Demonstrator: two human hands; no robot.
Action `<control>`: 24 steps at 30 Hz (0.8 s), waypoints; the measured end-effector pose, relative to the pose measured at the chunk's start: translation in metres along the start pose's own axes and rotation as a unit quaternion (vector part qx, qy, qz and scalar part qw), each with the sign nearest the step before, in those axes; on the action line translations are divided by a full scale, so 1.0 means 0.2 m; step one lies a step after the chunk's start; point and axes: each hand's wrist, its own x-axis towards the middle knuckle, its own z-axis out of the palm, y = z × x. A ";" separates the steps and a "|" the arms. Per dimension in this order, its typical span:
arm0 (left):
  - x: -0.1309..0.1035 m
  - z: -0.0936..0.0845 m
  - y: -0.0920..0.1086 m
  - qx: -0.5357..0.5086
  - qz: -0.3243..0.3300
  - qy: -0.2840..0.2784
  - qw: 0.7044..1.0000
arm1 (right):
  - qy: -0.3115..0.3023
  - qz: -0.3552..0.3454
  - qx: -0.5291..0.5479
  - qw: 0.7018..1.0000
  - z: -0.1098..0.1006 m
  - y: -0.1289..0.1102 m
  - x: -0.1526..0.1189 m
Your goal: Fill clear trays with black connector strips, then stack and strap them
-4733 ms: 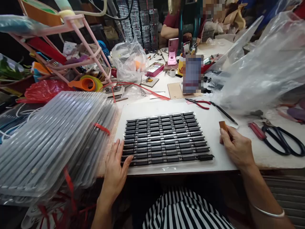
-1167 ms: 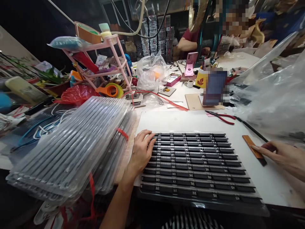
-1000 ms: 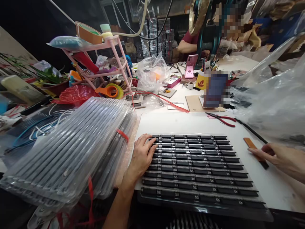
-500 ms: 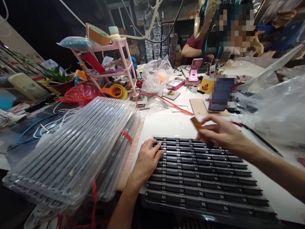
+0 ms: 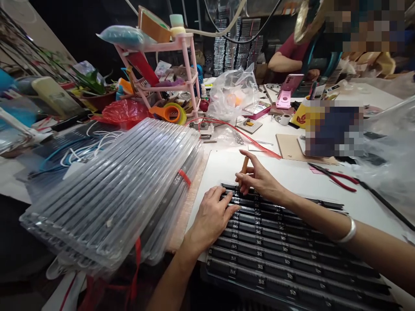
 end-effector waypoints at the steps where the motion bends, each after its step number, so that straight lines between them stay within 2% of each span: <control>1: 0.00 0.00 0.00 0.001 0.000 0.002 1.000 | -0.004 -0.003 -0.001 1.000 0.00 0.00 0.00; 19: 0.00 -0.01 0.01 0.007 0.002 0.004 1.000 | 0.018 0.002 -0.014 1.000 0.01 0.02 0.02; 24: 0.00 -0.01 0.01 0.011 -0.002 -0.004 1.000 | 0.005 0.007 -0.010 1.000 0.01 0.01 0.02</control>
